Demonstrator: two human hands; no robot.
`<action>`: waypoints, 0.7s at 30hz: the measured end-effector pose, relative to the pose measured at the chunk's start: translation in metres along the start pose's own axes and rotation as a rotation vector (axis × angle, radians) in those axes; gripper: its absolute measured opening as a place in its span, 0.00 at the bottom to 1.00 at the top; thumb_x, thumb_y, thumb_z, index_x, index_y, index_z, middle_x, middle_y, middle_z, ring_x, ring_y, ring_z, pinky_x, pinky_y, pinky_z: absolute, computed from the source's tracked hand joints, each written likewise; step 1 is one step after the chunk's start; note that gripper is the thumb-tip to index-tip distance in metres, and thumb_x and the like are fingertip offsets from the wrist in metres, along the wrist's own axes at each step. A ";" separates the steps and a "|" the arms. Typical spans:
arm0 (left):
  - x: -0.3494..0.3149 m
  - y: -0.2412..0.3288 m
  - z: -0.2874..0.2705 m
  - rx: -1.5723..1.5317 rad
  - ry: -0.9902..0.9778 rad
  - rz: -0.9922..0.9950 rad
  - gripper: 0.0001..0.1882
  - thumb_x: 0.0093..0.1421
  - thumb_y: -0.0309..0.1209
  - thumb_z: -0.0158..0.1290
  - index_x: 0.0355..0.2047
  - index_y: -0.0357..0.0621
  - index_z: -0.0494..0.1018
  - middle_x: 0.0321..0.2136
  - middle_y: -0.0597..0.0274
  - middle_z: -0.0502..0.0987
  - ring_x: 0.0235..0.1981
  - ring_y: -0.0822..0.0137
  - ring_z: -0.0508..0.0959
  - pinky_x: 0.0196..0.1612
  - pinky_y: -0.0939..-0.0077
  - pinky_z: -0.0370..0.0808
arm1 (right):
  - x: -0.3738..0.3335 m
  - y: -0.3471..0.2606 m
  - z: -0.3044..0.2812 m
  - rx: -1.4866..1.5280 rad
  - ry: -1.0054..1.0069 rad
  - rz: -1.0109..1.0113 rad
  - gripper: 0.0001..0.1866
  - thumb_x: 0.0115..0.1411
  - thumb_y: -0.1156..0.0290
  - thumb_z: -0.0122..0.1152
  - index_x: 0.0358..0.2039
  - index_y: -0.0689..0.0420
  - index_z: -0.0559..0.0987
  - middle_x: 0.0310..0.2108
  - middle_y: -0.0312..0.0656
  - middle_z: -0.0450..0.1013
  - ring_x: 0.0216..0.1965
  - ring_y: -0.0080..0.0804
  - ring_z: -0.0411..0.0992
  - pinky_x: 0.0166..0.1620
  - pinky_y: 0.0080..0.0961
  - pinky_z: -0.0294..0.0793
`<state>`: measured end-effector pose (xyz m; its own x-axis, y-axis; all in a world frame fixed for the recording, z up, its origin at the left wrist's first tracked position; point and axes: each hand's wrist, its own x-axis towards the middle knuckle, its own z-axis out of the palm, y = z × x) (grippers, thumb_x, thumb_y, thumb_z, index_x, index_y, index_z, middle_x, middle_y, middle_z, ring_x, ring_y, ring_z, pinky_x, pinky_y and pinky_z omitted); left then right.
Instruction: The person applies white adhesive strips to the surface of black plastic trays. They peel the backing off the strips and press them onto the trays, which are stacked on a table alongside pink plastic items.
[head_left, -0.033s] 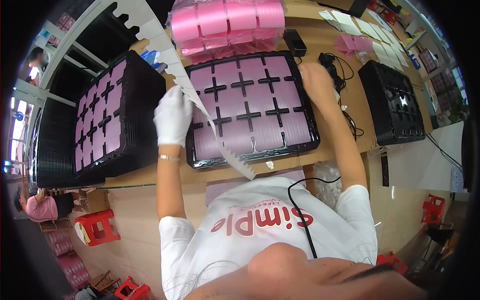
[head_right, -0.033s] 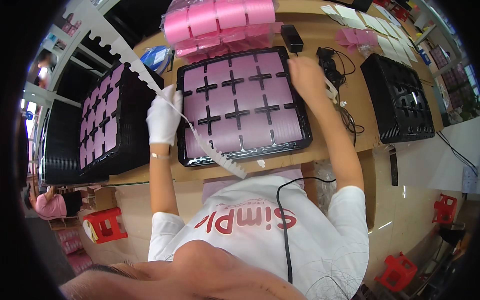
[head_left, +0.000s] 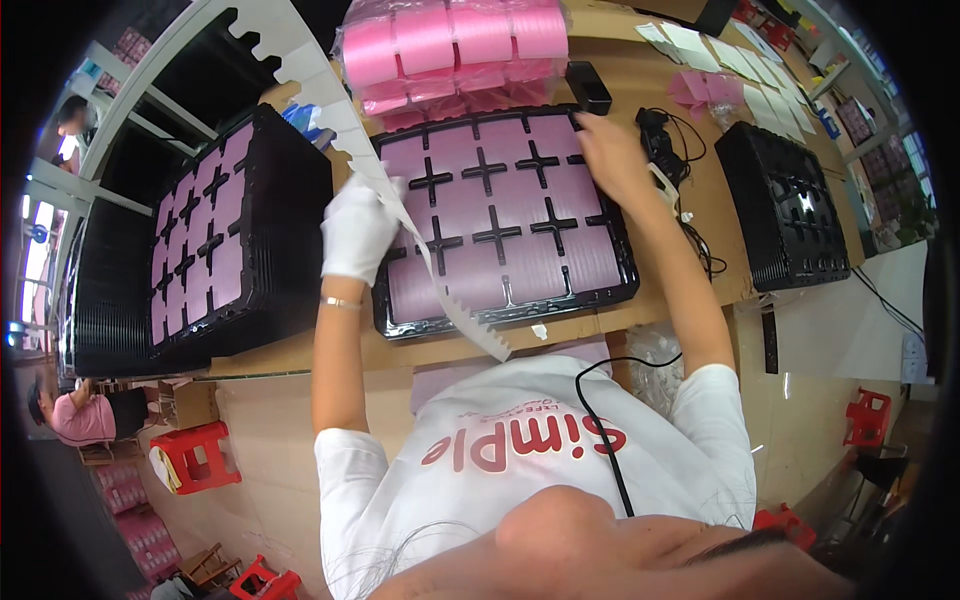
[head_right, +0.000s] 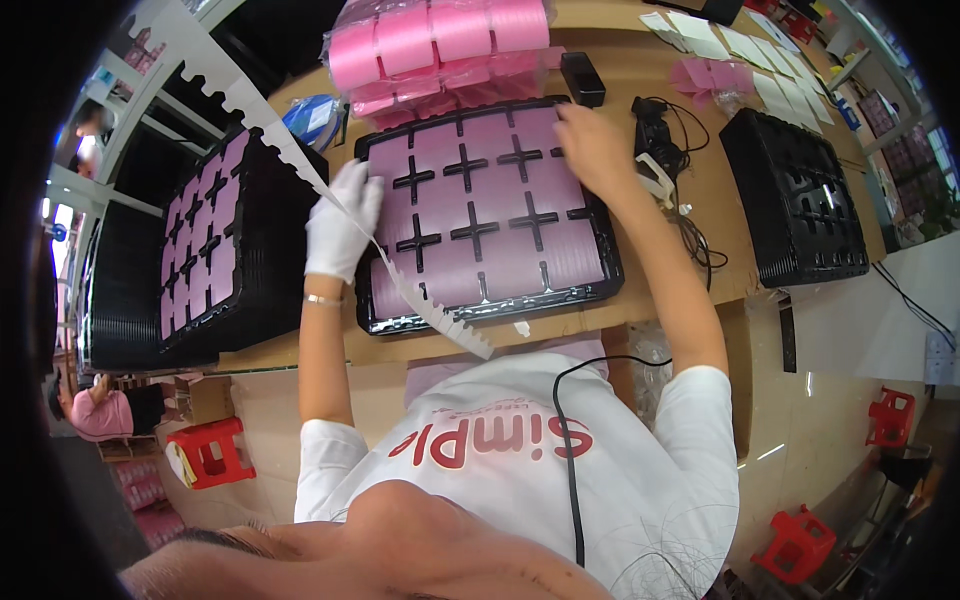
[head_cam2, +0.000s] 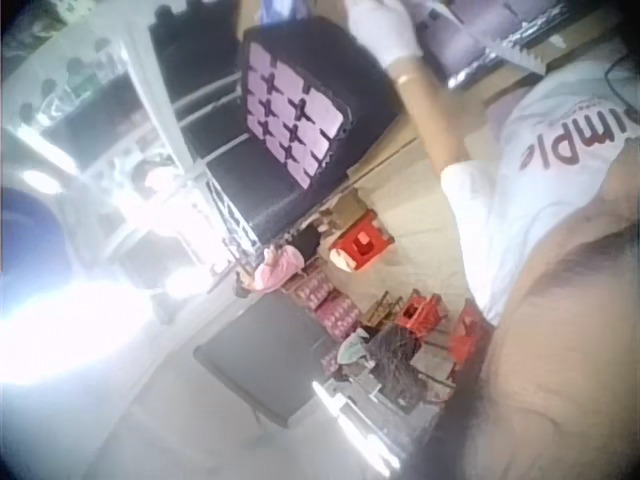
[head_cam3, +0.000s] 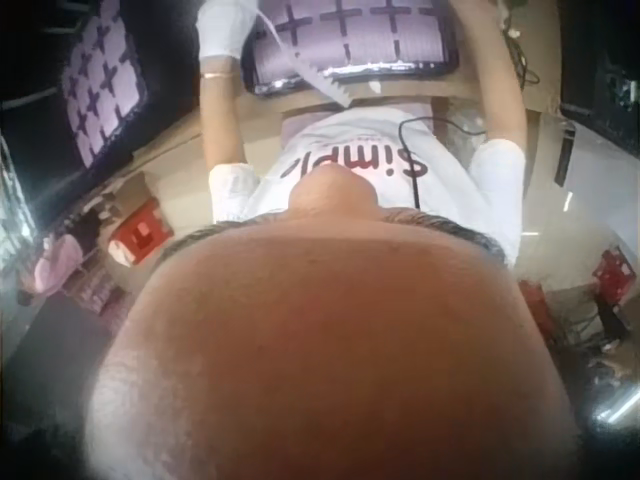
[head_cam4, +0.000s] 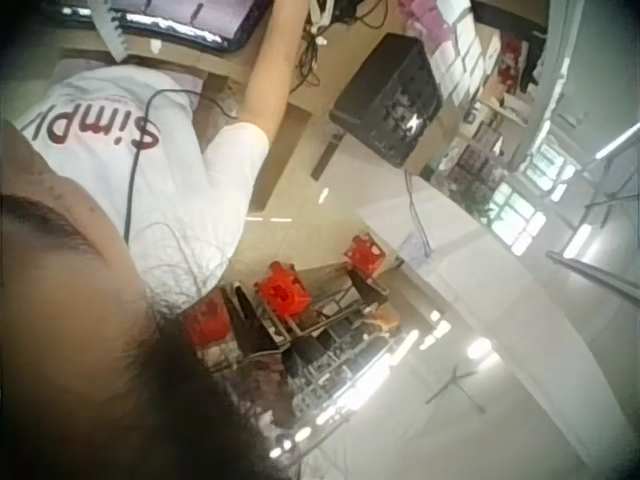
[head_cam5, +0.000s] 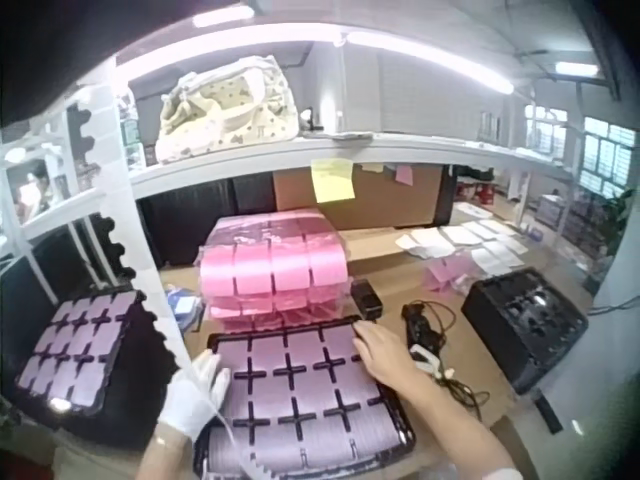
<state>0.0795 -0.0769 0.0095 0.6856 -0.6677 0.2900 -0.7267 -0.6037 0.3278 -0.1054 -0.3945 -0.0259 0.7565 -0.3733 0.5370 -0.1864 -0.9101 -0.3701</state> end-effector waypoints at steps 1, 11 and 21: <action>0.010 -0.012 0.025 0.158 0.009 0.207 0.21 0.66 0.44 0.46 0.54 0.47 0.72 0.55 0.49 0.72 0.57 0.56 0.72 0.58 0.49 0.65 | 0.007 0.002 0.012 0.082 -0.147 -0.121 0.22 0.68 0.62 0.46 0.57 0.59 0.71 0.58 0.51 0.68 0.59 0.47 0.67 0.64 0.41 0.60; 0.048 -0.035 0.070 0.484 -0.078 0.257 0.25 0.69 0.46 0.38 0.59 0.47 0.68 0.60 0.52 0.68 0.64 0.57 0.63 0.66 0.38 0.50 | -0.001 0.031 0.050 -0.395 -0.140 -0.193 0.24 0.70 0.57 0.41 0.56 0.58 0.73 0.58 0.43 0.71 0.62 0.31 0.65 0.69 0.52 0.42; -0.109 0.009 -0.019 0.049 -0.158 0.471 0.16 0.65 0.36 0.49 0.49 0.41 0.75 0.50 0.53 0.76 0.55 0.60 0.73 0.64 0.52 0.59 | -0.138 -0.053 -0.065 -0.029 -0.421 -0.271 0.22 0.62 0.67 0.53 0.56 0.60 0.73 0.59 0.45 0.69 0.62 0.39 0.65 0.68 0.48 0.52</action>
<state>-0.0009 -0.0013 -0.0021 0.2703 -0.9283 0.2554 -0.9596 -0.2381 0.1502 -0.2408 -0.3062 -0.0308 0.9665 -0.0233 0.2558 0.0388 -0.9712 -0.2350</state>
